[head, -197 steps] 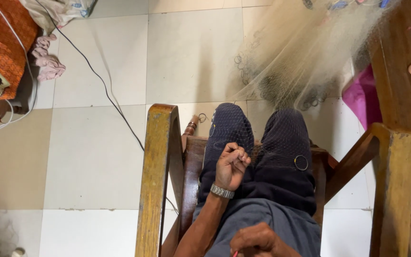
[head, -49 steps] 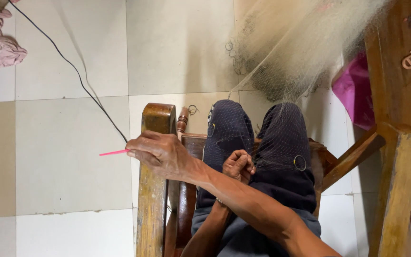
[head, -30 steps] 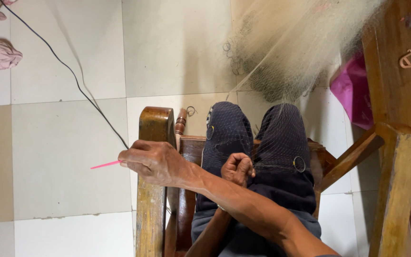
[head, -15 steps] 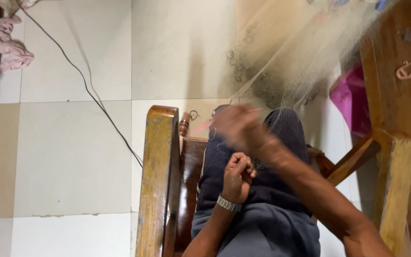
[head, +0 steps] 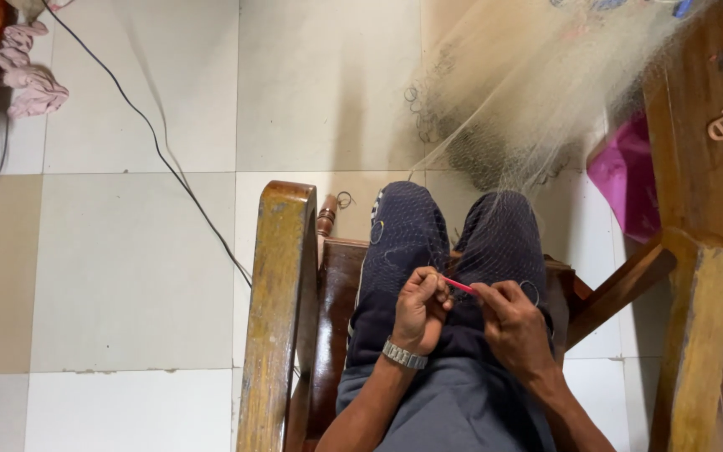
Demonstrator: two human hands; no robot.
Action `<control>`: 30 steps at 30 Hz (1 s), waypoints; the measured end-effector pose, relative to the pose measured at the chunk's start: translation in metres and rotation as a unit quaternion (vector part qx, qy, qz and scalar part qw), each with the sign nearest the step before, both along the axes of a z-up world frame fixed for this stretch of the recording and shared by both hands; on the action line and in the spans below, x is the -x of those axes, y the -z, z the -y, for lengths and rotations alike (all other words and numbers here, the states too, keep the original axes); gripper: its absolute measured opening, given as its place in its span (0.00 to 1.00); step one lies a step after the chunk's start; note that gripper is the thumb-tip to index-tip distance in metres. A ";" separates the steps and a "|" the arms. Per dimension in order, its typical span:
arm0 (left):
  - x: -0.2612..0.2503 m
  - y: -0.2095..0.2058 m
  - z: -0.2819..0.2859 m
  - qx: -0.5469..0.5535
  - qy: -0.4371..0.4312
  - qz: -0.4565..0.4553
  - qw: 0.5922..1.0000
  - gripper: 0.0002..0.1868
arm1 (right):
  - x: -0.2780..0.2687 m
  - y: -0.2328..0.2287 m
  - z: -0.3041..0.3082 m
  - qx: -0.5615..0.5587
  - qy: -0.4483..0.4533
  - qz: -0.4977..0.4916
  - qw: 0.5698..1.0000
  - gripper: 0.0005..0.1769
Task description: Repairing a fishing net using a shuttle and thread
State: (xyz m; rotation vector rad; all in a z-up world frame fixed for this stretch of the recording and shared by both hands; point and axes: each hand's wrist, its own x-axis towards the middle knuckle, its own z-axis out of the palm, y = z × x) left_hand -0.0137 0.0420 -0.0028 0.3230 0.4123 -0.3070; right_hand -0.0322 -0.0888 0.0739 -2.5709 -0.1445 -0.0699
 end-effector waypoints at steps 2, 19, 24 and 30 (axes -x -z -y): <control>0.000 -0.001 0.001 -0.020 -0.005 0.006 1.000 0.04 | 0.003 0.003 0.001 0.001 0.012 -0.026 1.000 0.12; -0.006 0.004 0.009 -0.123 -0.038 -0.065 0.990 0.03 | -0.005 0.023 -0.017 -0.022 -0.002 0.065 0.998 0.14; -0.006 -0.001 0.008 -0.140 -0.043 -0.063 0.987 0.03 | 0.004 0.018 -0.009 -0.017 0.018 0.026 0.999 0.14; -0.006 -0.007 0.008 -0.162 -0.040 -0.050 0.985 0.02 | 0.003 0.021 -0.011 -0.027 0.033 0.028 0.999 0.14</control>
